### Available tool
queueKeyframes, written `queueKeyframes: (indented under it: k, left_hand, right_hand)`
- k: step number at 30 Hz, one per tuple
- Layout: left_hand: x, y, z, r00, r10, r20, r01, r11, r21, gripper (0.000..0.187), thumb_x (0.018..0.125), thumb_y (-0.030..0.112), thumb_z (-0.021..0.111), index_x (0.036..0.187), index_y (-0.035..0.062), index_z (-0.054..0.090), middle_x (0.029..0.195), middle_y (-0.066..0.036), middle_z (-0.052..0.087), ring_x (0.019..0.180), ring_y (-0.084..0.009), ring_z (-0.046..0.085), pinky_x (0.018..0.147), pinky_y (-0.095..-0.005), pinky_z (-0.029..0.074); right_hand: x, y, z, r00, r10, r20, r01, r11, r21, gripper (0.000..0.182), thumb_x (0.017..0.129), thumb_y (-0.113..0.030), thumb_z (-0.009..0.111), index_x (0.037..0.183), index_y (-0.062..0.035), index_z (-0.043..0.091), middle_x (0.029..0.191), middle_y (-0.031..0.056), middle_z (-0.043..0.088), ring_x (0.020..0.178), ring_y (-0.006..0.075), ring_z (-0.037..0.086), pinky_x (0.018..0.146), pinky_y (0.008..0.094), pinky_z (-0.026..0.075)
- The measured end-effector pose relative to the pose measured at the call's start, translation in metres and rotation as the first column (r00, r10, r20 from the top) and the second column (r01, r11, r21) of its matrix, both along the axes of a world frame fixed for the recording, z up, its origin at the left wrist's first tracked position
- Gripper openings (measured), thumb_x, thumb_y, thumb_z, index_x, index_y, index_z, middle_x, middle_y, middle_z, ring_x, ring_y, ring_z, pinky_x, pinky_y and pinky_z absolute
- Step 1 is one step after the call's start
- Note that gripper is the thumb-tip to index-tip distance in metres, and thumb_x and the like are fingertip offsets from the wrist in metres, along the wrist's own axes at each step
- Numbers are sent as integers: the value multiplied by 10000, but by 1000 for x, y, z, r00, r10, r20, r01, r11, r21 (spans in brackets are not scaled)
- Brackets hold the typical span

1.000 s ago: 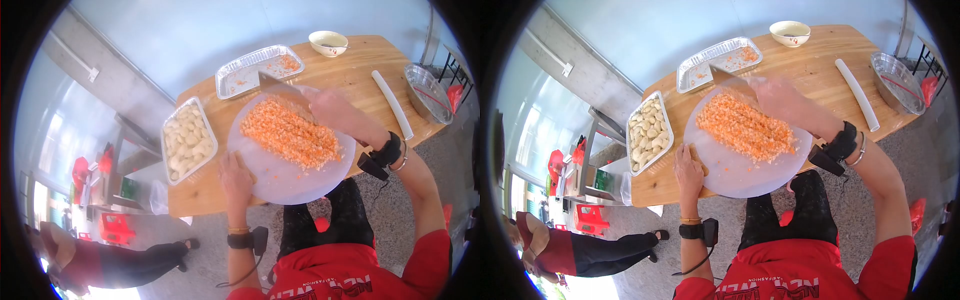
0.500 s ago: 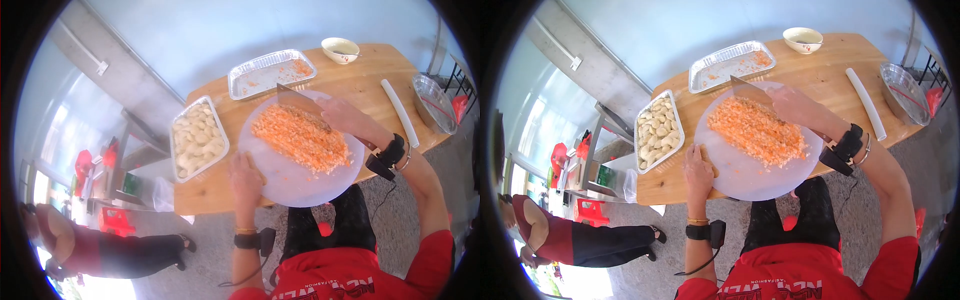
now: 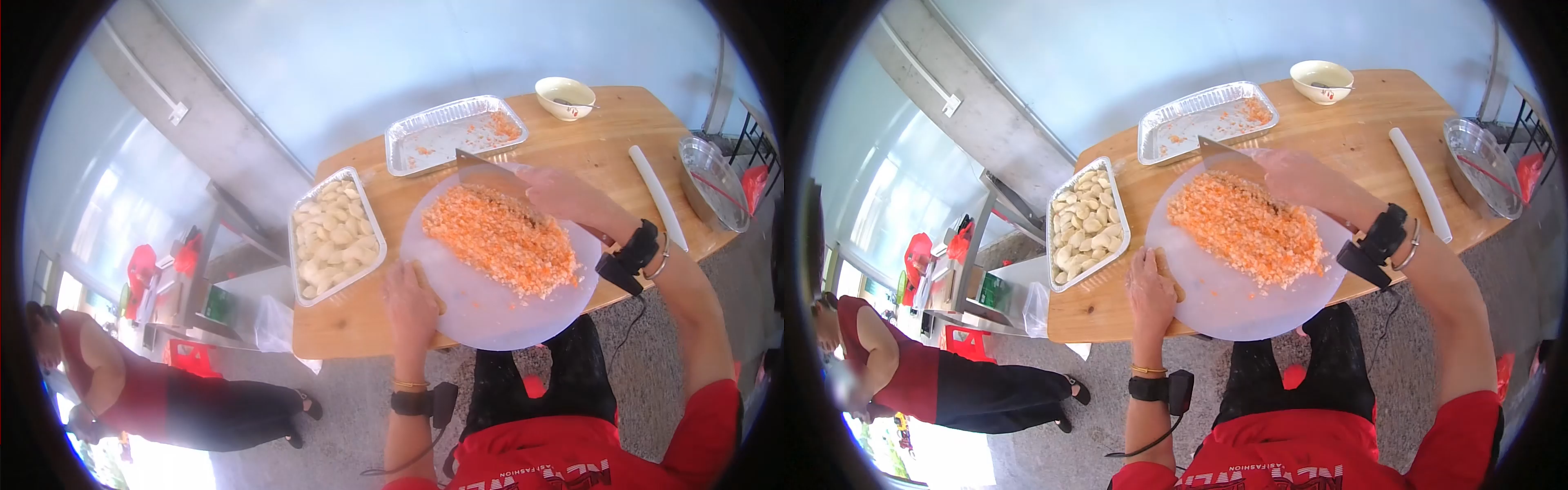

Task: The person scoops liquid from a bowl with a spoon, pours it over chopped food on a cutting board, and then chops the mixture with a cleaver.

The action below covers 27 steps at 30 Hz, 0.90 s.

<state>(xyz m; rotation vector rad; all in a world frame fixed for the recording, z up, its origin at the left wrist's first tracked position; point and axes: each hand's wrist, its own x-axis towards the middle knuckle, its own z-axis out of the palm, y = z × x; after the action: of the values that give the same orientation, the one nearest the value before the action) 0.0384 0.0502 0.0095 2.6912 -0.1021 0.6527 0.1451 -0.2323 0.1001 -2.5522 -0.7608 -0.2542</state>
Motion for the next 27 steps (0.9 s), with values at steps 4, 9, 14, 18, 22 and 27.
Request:
queueKeyframes:
  k: [4, 9, 14, 18, 22, 27]
  left_hand:
    - [1, 1, -6, 1000, 0, 16, 0, 1000, -14, 456, 757, 37, 505, 1204, -40, 454, 1266, -234, 427, 1172, -388, 412, 998, -477, 309]
    - [1, 0, -3, 1000, 11, -11, -11, 1000, 11, 469, 753, 33, 509, 1212, -39, 447, 1280, -229, 417, 1191, -388, 394, 990, -480, 319]
    - [3, 0, -6, 1000, 0, 17, 0, 1000, -21, 480, 750, 32, 485, 1220, -58, 445, 1282, -249, 424, 1195, -395, 399, 1006, -471, 314]
    - [2, -2, -1, 1000, -5, -21, 5, 999, -41, 483, 748, 26, 457, 1218, -85, 449, 1275, -271, 432, 1191, -407, 406, 1013, -462, 321]
    - [1, -2, 4, 999, 0, -37, 1, 1000, 29, 473, 751, 26, 451, 1210, -92, 454, 1274, -274, 431, 1191, -408, 405, 1016, -462, 315]
    - [2, -3, 5, 999, -8, -54, 9, 1000, 24, 470, 763, 40, 433, 1213, -97, 449, 1271, -268, 432, 1184, -400, 409, 1006, -461, 316]
  right_hand:
    - [-10, -12, 20, 990, -118, 72, 117, 993, 10, 325, 793, -41, 448, 1106, 17, 513, 839, 251, 591, 825, 393, 574, 716, 464, 447]
    - [-3, -17, -6, 973, -92, 214, 136, 970, -200, 292, 787, -43, 486, 1071, 22, 515, 717, 204, 589, 703, 379, 582, 632, 453, 459]
    - [-18, -16, -6, 969, -22, 247, 101, 945, -311, 259, 772, -23, 505, 1020, 46, 530, 672, 193, 589, 663, 366, 593, 578, 441, 468]
    - [-19, -26, -12, 978, -35, 208, 34, 999, 9, 312, 777, -29, 507, 1078, 52, 523, 745, 222, 587, 754, 374, 580, 652, 442, 460]
    - [-30, -16, -4, 995, -21, 95, 27, 998, -61, 310, 796, -52, 498, 1085, 59, 513, 778, 233, 589, 779, 384, 572, 662, 452, 454]
    - [-19, -30, -2, 987, -68, 144, 71, 997, -17, 275, 804, -55, 486, 1057, 46, 521, 735, 223, 588, 703, 366, 589, 599, 440, 458]
